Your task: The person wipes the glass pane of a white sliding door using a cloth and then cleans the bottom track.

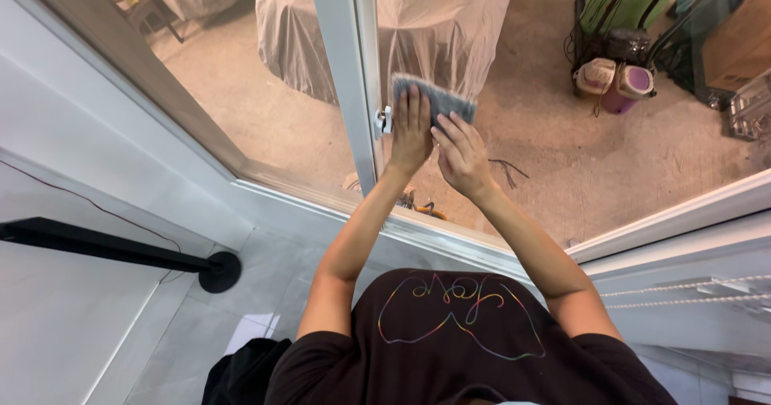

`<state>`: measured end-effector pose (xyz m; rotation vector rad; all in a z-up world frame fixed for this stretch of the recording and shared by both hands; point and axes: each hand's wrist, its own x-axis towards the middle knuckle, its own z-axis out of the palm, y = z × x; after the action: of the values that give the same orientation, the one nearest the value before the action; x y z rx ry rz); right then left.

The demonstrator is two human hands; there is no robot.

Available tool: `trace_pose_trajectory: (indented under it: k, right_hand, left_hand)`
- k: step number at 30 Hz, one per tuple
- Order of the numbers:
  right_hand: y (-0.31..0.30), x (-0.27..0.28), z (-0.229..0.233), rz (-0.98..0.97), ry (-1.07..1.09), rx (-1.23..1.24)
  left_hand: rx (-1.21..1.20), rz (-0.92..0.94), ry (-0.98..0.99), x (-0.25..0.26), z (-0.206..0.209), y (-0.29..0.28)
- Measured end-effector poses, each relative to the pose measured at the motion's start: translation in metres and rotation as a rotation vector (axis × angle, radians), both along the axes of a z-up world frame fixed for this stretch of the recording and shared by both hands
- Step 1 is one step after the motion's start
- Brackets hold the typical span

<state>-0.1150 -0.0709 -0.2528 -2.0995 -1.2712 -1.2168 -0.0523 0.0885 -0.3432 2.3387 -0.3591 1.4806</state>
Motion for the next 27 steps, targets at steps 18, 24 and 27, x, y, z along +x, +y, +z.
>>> trace_pose_trajectory:
  k: [18, 24, 27]
  right_hand:
    - [0.010, -0.032, 0.033, -0.032, 0.462, 0.111]
    - [0.006, -0.018, 0.045, 0.140, 1.052, 0.283]
    - [0.008, -0.018, 0.034, 0.256, 0.984, 0.334]
  left_hand:
    - [-0.250, -0.254, 0.110, -0.087, 0.033, -0.013]
    - [-0.369, -0.309, 0.149, -0.088, 0.049, -0.023]
    - [-0.358, -0.344, 0.168, -0.089, 0.038, -0.022]
